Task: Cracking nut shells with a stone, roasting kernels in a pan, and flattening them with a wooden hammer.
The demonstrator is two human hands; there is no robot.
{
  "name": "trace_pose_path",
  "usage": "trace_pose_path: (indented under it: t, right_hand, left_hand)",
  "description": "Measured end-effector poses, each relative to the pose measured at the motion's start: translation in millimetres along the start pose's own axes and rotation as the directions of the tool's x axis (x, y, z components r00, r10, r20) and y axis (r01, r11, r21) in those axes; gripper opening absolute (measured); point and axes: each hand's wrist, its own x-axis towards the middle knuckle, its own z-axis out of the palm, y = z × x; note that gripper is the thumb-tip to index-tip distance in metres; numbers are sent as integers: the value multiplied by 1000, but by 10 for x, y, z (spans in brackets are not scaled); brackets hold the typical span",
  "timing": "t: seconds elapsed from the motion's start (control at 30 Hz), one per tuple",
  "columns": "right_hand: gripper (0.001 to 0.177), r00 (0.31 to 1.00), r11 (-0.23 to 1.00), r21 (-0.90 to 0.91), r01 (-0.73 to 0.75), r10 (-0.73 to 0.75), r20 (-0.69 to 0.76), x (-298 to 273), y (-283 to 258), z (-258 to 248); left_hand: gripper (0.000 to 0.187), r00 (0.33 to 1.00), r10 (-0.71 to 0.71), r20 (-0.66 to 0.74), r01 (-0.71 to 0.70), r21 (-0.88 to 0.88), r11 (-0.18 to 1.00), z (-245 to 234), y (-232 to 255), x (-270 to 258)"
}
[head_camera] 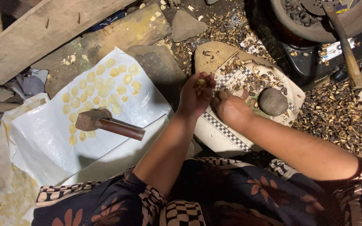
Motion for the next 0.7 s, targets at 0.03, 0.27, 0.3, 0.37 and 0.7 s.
trace_pose_path:
  t: [0.03, 0.27, 0.3, 0.37, 0.7]
  right_hand:
    - [49, 1000, 1000, 0, -1, 1, 1, -43, 57, -70]
    - [26, 871, 324, 878, -353, 455, 183, -202, 656, -370]
    - [32, 827, 287, 824, -488, 454, 332, -225, 722, -528]
    - [32, 845, 250, 866, -433, 446, 294, -253, 741, -303]
    - [36, 761, -86, 838, -539, 377, 528, -379, 770, -190]
  left_hand:
    - [19, 1000, -2, 0, 2, 0, 1000, -322, -62, 194]
    - [34, 987, -66, -146, 153, 734, 662, -26, -479, -20]
    - [34, 970, -149, -194, 234, 565, 791, 42, -565, -55]
    - [34, 987, -134, -87, 160, 577, 801, -275, -779, 167]
    - [29, 991, -114, 69, 10, 811, 584, -75, -734, 43]
